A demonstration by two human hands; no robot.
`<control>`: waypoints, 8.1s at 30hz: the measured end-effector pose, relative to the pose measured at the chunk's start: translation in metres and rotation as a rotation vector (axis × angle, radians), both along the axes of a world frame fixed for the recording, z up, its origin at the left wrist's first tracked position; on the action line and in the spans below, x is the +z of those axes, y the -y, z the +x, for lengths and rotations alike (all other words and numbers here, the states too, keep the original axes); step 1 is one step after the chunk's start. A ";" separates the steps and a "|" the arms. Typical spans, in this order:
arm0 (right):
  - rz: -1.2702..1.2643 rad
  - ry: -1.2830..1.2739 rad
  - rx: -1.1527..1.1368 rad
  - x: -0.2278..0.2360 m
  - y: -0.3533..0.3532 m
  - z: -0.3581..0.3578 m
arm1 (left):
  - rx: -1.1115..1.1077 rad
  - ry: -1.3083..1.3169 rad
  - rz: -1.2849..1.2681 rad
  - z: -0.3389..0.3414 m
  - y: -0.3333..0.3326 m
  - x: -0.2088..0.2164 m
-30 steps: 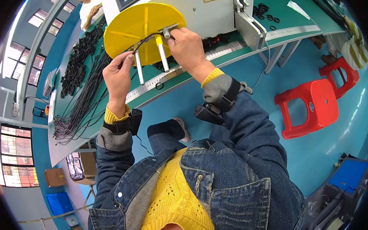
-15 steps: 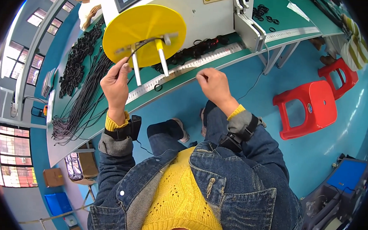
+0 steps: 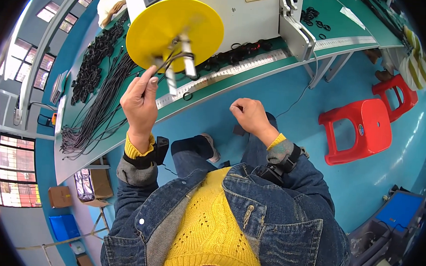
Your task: The person winds a cable around the pegs of a machine, removes the coiled cable, and secures it with a tie. This process is repeated multiple times with additional cables and ties.
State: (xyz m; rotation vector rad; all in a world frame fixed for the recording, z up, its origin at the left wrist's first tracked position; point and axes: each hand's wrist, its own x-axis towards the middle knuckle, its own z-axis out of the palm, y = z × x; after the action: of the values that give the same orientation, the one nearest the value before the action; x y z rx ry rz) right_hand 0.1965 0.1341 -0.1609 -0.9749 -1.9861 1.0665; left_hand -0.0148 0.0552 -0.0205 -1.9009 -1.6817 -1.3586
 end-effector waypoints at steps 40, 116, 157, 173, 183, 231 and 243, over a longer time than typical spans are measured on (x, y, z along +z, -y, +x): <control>0.235 -0.309 0.350 0.105 -0.047 -0.035 | -0.043 -0.140 -0.279 0.045 -0.025 0.011; 0.053 -0.002 0.520 -0.046 0.043 -0.027 | -0.633 0.997 -1.532 0.044 0.051 -0.161; -1.037 -0.386 0.552 -0.039 0.080 -0.061 | -0.049 1.286 -0.763 0.002 0.086 -0.175; -0.335 0.161 0.707 -0.006 0.035 -0.050 | -0.259 1.105 -1.211 0.012 0.088 -0.168; -0.890 0.068 0.765 -0.033 0.049 -0.058 | -0.323 1.008 -0.931 0.022 0.091 -0.179; -0.398 0.411 0.817 -0.044 0.104 -0.072 | -0.197 0.800 -0.734 -0.167 0.149 -0.080; -0.388 0.415 0.800 -0.043 0.105 -0.099 | 0.975 -0.002 -0.480 -0.421 0.129 -0.104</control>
State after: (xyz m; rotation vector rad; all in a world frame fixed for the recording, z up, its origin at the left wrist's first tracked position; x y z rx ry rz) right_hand 0.0976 0.0293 -0.2041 -0.6008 -2.6745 1.8485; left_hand -0.4356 -0.0737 -0.1245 -0.9107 -2.5594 -0.5846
